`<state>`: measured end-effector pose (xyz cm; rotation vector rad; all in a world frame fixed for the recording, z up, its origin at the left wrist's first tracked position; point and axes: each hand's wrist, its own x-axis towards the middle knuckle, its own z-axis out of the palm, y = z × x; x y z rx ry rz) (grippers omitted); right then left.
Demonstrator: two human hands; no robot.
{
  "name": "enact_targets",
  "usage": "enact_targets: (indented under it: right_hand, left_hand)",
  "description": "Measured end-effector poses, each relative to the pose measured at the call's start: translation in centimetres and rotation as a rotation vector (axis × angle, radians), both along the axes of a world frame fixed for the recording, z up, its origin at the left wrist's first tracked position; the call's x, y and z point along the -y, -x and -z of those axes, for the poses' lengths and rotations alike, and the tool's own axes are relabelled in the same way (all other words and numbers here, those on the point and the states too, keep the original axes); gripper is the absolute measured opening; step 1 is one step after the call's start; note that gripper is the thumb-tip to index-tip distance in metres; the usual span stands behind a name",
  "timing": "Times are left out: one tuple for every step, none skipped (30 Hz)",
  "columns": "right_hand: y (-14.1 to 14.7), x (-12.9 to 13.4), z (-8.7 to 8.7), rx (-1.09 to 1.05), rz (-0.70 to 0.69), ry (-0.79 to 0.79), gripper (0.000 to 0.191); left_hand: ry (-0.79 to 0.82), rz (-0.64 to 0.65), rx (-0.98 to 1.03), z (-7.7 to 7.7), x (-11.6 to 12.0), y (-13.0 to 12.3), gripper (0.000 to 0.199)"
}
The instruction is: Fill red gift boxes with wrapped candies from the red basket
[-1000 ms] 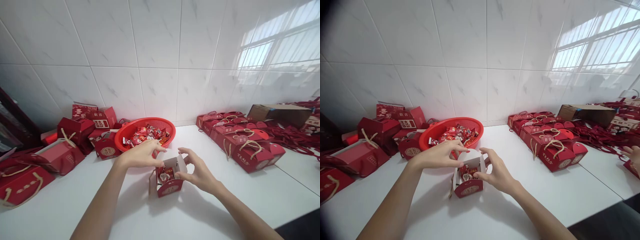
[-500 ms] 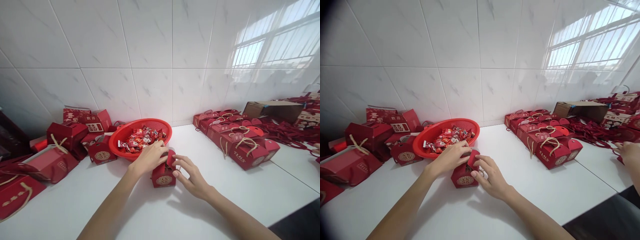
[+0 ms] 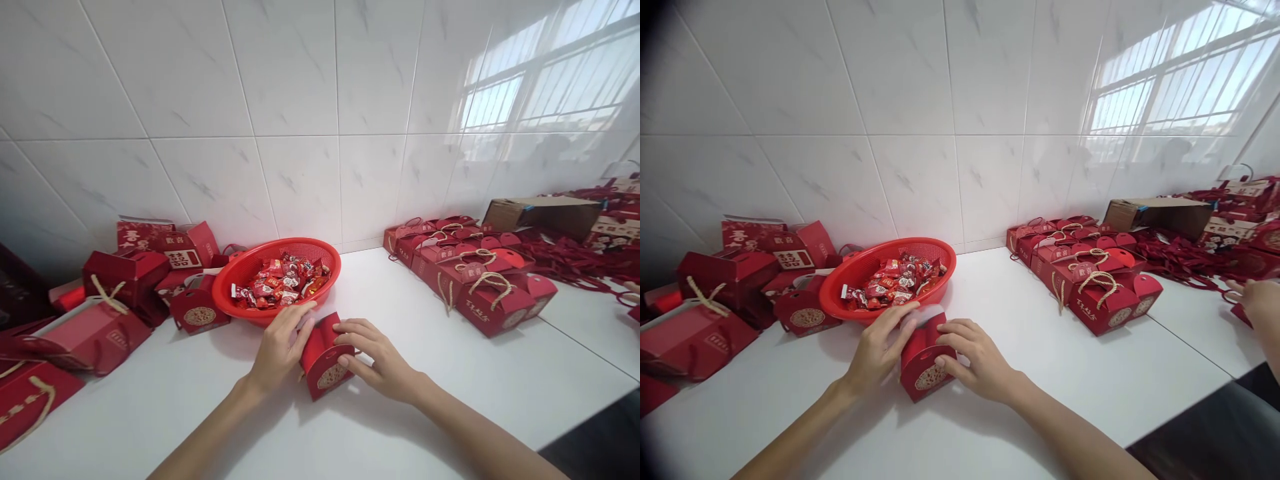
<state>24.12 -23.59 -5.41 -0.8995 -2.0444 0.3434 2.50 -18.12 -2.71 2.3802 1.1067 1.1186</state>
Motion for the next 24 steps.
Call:
enact_targets:
  right_hand:
    - [0.0,0.0,0.0,0.002,-0.010,0.000,0.021]
    - [0.0,0.0,0.1,-0.001,-0.017,0.001,0.022]
    - [0.1,0.0,0.1,-0.010,-0.021,0.005,0.021]
    - [0.1,0.0,0.2,-0.026,-0.022,0.011,0.021]
    - [0.2,0.0,0.2,-0.049,-0.018,0.020,0.021]
    - [0.3,0.1,0.3,-0.076,-0.007,0.033,0.021]
    - [0.4,0.2,0.3,-0.104,0.010,0.047,0.022]
    - [0.4,0.2,0.4,-0.132,0.033,0.061,0.024]
    - [0.5,0.2,0.4,-0.157,0.057,0.076,0.026]
    - [0.6,0.2,0.4,-0.180,0.079,0.094,0.028]
    - [0.6,0.2,0.4,-0.204,0.100,0.116,0.031]
    - [0.5,0.1,0.5,-0.228,0.116,0.149,0.035]
    - [0.4,-0.1,0.5,-0.252,0.128,0.200,0.038]
    - [0.2,-0.4,0.6,-0.274,0.135,0.272,0.041]
    - [0.0,-0.7,0.8,-0.296,0.138,0.357,0.044]
    - [-0.3,-1.1,1.0,-0.314,0.140,0.449,0.046]
    - [-0.5,-1.5,1.2,-0.323,0.138,0.533,0.046]
    - [-0.8,-1.9,1.5,-0.324,0.134,0.598,0.044]
    - [-1.0,-2.4,1.7,-0.318,0.128,0.634,0.042]
    - [-1.2,-2.7,2.0,-0.309,0.122,0.644,0.039]
    - [-1.3,-3.1,2.2,-0.306,0.121,0.637,0.034]
    - [-1.4,-3.3,2.3,-0.314,0.120,0.629,0.028]
    - [-1.5,-3.5,2.3,-0.340,0.118,0.632,0.022]
    - [-1.5,-3.6,2.2,-0.386,0.110,0.652,0.019]
  left_hand:
    - [0.026,-0.011,0.043,0.5,0.4,0.2,0.033]
    - [0.044,-0.012,0.069,0.9,0.8,0.4,0.034]
    - [0.052,-0.002,0.082,1.4,1.1,0.7,0.034]
    - [0.053,0.015,0.087,1.9,1.4,0.9,0.032]
    - [0.049,0.036,0.089,2.4,1.6,1.1,0.030]
    - [0.045,0.058,0.094,2.9,1.8,1.4,0.032]
    - [0.045,0.078,0.103,3.3,2.0,1.5,0.035]
    - [0.048,0.096,0.116,3.7,2.2,1.7,0.038]
    - [0.052,0.105,0.130,4.0,2.4,1.7,0.040]
    - [0.058,0.104,0.141,4.1,2.5,1.7,0.041]
    - [0.063,0.091,0.149,4.2,2.8,1.6,0.040]
    - [0.070,0.069,0.154,4.2,3.0,1.4,0.038]
    - [0.080,0.044,0.156,4.0,3.2,1.1,0.036]
    - [0.095,0.019,0.159,3.8,3.4,0.9,0.033]
    - [0.117,-0.001,0.165,3.6,3.6,0.6,0.032]
    - [0.150,-0.013,0.171,3.4,3.8,0.4,0.031]
    - [0.191,-0.017,0.180,3.2,4.0,0.2,0.030]
    - [0.237,-0.016,0.187,3.1,4.1,0.1,0.030]
    - [0.281,-0.012,0.195,3.0,4.1,0.0,0.030]
    - [0.319,-0.007,0.199,2.9,4.1,0.0,0.031]
    - [0.345,0.000,0.197,2.8,4.0,0.0,0.031]
    - [0.361,0.004,0.188,2.7,3.9,0.1,0.031]
    - [0.369,0.003,0.173,2.6,3.6,0.2,0.032]
    - [0.371,-0.001,0.149,2.4,3.4,0.3,0.033]
